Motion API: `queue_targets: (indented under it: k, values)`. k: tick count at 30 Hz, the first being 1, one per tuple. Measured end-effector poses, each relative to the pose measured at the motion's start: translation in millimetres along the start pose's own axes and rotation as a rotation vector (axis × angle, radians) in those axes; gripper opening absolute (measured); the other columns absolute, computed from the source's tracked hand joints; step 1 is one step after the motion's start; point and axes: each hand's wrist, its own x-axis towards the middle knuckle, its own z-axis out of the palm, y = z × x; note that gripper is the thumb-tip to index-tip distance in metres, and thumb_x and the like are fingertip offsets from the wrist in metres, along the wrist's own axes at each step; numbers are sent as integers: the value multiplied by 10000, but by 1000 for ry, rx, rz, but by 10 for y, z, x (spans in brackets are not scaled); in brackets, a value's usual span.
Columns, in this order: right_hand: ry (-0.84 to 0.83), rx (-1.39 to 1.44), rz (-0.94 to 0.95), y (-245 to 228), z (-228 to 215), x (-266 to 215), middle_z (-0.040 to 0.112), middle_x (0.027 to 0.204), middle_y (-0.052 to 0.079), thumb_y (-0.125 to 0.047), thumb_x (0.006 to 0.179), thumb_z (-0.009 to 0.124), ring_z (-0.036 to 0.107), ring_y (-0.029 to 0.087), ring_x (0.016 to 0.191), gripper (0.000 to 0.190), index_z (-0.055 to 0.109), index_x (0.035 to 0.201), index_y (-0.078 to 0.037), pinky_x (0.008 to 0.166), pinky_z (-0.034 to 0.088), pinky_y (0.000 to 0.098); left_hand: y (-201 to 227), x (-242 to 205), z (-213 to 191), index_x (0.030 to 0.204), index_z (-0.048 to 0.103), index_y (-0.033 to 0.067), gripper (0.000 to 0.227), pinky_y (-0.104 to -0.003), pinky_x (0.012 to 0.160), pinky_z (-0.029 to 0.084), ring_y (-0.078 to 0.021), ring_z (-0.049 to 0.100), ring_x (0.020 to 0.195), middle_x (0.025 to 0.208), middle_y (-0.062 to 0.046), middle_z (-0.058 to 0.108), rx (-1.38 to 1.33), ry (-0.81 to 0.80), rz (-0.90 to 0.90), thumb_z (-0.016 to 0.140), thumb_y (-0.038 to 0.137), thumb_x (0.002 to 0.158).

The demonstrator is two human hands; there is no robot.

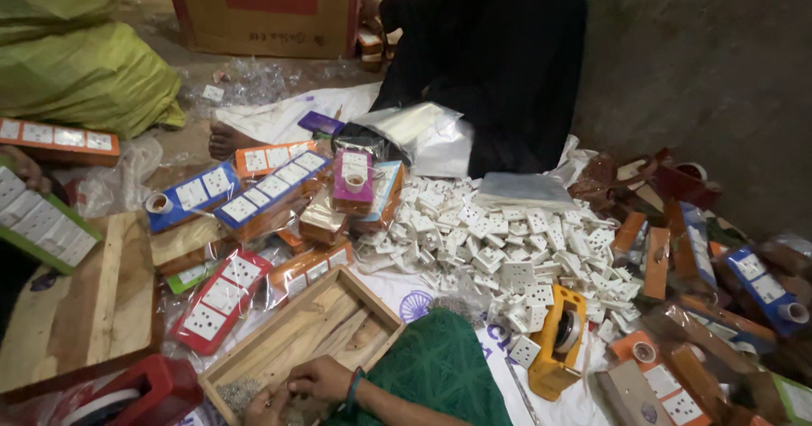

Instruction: The person sits on the floor and assembles small electrical components, likely socket parts, by hand. They pick up small metal pieces from a wooden tray and attach them to white plastic components, working continuously throughout the clip.

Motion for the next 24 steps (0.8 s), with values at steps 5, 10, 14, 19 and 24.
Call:
queue_targets:
  k: [5, 10, 14, 19, 24]
  values:
    - [169, 135, 91, -53, -65, 32, 701, 893, 100, -83, 898, 679, 657, 157, 840, 129, 685, 1011, -20, 738, 535, 337, -47, -194, -62, 1057, 767, 46, 285, -352, 678, 523, -170, 667, 729, 833, -115, 750, 72, 86, 10, 706, 290, 924]
    - [-6, -144, 0, -27, 35, 9, 694, 880, 128, -5, 766, 649, 663, 191, 777, 303, 693, 1066, -7, 702, 534, 328, -486, -227, -67, 957, 772, 35, 319, -366, 651, 535, -172, 686, 679, 770, -114, 754, 95, 87, 136, 692, 341, 912]
    - [166, 14, 20, 221, 68, 40, 739, 910, 116, 19, 835, 607, 702, 192, 835, 218, 719, 1017, -21, 768, 562, 321, -571, -192, -74, 920, 765, 25, 329, -372, 671, 541, -207, 692, 682, 734, -126, 753, 179, 89, 34, 670, 341, 933]
    - [25, -61, 80, 410, 152, -37, 755, 975, 132, 11, 790, 650, 724, 190, 896, 301, 695, 1086, -21, 822, 580, 331, -395, -339, -46, 956, 756, 21, 318, -369, 708, 556, -198, 716, 750, 817, -118, 777, 78, 120, 116, 667, 326, 937]
    - [101, 77, 88, 445, 87, 51, 716, 969, 107, 25, 853, 611, 658, 176, 889, 258, 695, 1095, -6, 777, 566, 327, -207, -443, -90, 1074, 758, 73, 366, -412, 718, 526, -284, 735, 823, 948, -192, 740, 189, 180, 255, 592, 388, 989]
